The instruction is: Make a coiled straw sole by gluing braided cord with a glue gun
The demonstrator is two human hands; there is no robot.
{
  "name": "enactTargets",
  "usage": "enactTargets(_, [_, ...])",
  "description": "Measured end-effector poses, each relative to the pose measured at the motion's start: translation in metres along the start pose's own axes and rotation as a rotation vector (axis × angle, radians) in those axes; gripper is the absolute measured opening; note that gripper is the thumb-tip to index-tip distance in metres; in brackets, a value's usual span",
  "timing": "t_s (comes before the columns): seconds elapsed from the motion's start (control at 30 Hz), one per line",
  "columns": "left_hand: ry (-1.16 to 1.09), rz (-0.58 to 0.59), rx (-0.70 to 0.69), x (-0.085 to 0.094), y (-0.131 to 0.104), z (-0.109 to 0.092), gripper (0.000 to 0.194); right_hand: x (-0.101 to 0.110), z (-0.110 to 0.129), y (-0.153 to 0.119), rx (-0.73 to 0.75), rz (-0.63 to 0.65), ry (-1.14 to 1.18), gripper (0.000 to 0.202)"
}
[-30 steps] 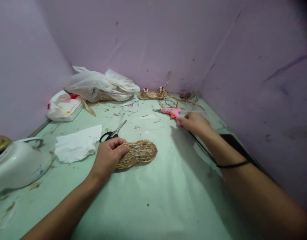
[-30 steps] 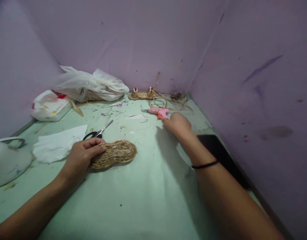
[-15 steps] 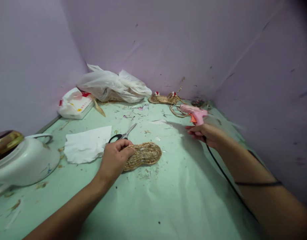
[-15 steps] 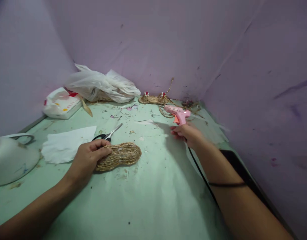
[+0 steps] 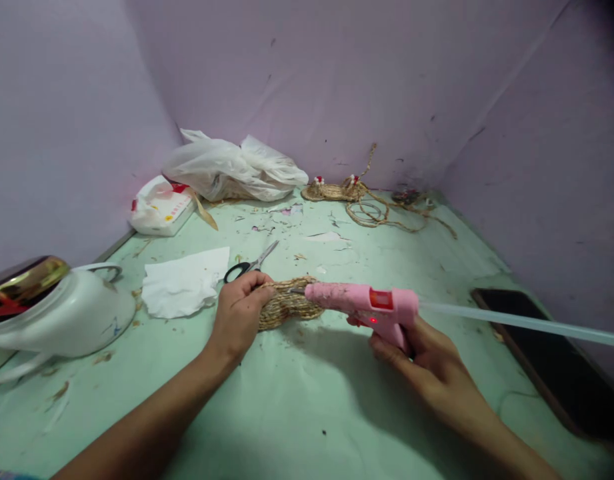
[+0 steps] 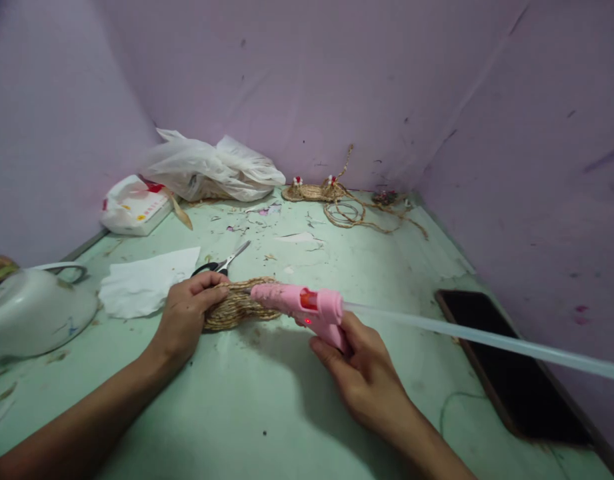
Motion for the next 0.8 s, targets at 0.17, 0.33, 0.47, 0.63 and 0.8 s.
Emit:
enactTargets(0.17, [0.038, 0.002, -0.033, -0.002, -0.002, -0.001, 0.013, -0.003, -0.002, -0.001, 0.052, -0.016, -0.085, 0.01])
enactTargets(0.33, [0.067, 0.023, -0.075, -0.005, -0.004, -0.003, 0.012, -0.007, 0.003, 0.001, 0.065, -0.006, -0.088, 0.009])
enactTargets(0.47, [0.098, 0.035, -0.091, -0.007, -0.007, -0.005, 0.011, -0.009, 0.005, 0.002, 0.101, -0.029, -0.134, 0.008])
enactTargets(0.63, [0.147, 0.043, -0.109, -0.009, -0.01, -0.005, 0.01, -0.01, 0.008, 0.001, 0.138, -0.027, -0.18, 0.009])
enactTargets(0.8, [0.203, 0.013, -0.156, -0.007, -0.011, -0.007, 0.012, -0.011, 0.014, 0.0, 0.186, -0.026, -0.158, 0.01])
Point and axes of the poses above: each hand's wrist, its own y-axis towards the middle knuckle, its own x-axis out of the back of the hand, z = x × y, the point moved 5 cm from there along y, towards the middle knuckle, and after that the axes turned 8 degrees about z, right-handed, at the moved point
